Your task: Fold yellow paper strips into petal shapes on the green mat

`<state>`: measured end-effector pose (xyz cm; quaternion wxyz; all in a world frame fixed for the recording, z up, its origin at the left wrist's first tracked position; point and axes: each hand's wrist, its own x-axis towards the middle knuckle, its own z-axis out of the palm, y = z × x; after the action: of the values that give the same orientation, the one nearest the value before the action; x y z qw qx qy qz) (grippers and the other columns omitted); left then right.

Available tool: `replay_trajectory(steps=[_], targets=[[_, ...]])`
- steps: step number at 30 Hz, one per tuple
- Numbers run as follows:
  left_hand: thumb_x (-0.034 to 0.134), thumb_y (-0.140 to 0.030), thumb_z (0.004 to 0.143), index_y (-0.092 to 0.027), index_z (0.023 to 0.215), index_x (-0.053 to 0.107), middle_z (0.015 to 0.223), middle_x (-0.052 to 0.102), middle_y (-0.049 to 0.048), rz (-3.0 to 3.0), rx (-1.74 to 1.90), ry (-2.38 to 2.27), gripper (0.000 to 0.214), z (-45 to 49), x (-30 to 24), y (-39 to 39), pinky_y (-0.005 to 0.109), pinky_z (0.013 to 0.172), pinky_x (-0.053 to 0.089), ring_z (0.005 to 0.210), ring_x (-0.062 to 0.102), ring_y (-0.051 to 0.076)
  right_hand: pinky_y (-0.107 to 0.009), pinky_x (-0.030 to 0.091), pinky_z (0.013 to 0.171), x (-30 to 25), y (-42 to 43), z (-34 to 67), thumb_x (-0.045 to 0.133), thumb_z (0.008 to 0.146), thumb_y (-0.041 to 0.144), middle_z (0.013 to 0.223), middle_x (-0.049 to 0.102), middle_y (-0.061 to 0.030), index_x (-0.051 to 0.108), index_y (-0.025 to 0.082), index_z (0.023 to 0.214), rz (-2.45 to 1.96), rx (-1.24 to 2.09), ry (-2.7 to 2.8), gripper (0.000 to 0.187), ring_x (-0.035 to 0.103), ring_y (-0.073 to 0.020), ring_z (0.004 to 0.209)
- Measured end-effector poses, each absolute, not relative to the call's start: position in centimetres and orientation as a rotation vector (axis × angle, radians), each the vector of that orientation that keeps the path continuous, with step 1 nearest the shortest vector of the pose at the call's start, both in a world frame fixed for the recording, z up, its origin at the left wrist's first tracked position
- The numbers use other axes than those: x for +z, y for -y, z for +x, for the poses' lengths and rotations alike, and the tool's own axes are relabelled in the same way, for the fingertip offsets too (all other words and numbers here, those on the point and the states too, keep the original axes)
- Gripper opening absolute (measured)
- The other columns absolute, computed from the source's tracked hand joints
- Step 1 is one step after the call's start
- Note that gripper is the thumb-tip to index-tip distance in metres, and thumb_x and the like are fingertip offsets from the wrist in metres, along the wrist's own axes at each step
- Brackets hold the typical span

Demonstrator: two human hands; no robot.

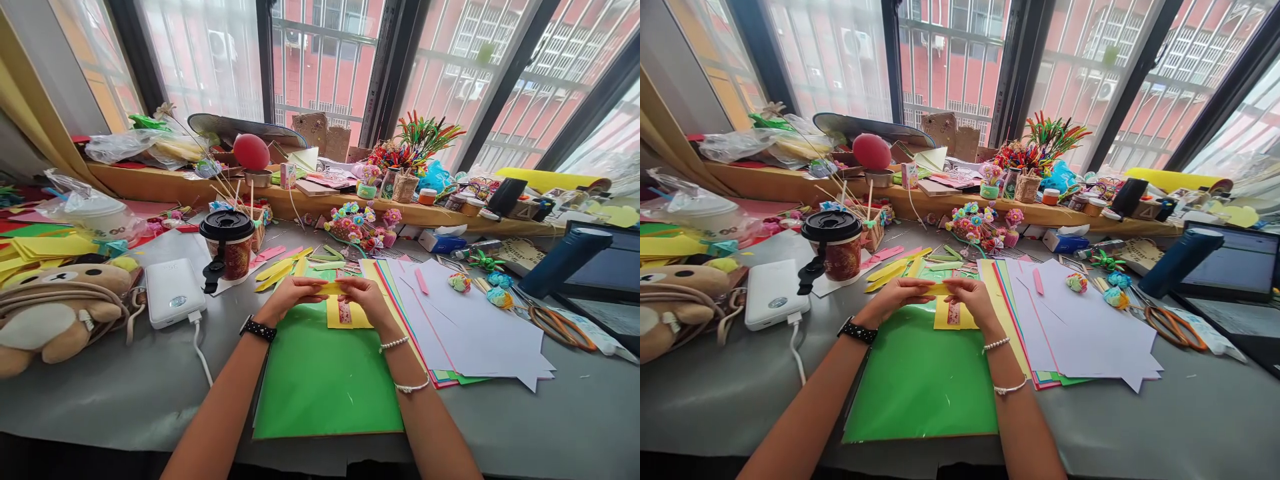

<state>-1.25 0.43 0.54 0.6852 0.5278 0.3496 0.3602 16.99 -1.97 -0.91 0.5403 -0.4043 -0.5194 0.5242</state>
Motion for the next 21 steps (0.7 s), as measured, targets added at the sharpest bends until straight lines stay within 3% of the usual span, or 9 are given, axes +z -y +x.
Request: replay_trajectory(steps=[10, 17, 21], targets=[[0.070, -0.031, 0.052, -0.012, 0.080, 0.067, 0.079, 0.068, 0.0070, 1.310, 0.819, -0.838, 0.034, -0.91, 0.50, -0.37, 0.036, 0.082, 0.046, 0.078, 0.063, 0.022, -0.022, 0.044, 0.047, -0.61, 2.12, 16.61, 0.066, 0.057, 0.039, 0.057, 0.060, -0.0020, 0.064, 0.013, 0.071, -1.118, 1.236, 1.224, 0.029, 0.057, -0.0117, 0.051], [0.067, -0.034, 0.057, -0.014, 0.086, 0.065, 0.085, 0.067, 0.0062, 1.446, 0.803, -0.816, 0.036, -0.87, 0.71, -0.21, 0.032, 0.080, 0.046, 0.084, 0.060, 0.021, -0.023, 0.045, 0.051, -0.75, 2.13, 16.79, 0.065, 0.059, 0.035, 0.058, 0.060, -0.0016, 0.064, 0.012, 0.073, -1.089, 1.200, 1.282, 0.027, 0.056, -0.0111, 0.052], [0.064, -0.039, 0.060, -0.012, 0.077, 0.066, 0.083, 0.067, 0.0057, 1.403, 0.825, -0.878, 0.032, -0.63, 0.55, -0.29, 0.031, 0.077, 0.047, 0.080, 0.061, 0.019, -0.024, 0.044, 0.050, -0.85, 2.07, 16.74, 0.065, 0.059, 0.035, 0.057, 0.060, -0.0014, 0.063, 0.012, 0.073, -1.078, 1.184, 1.290, 0.027, 0.056, -0.0110, 0.050]])
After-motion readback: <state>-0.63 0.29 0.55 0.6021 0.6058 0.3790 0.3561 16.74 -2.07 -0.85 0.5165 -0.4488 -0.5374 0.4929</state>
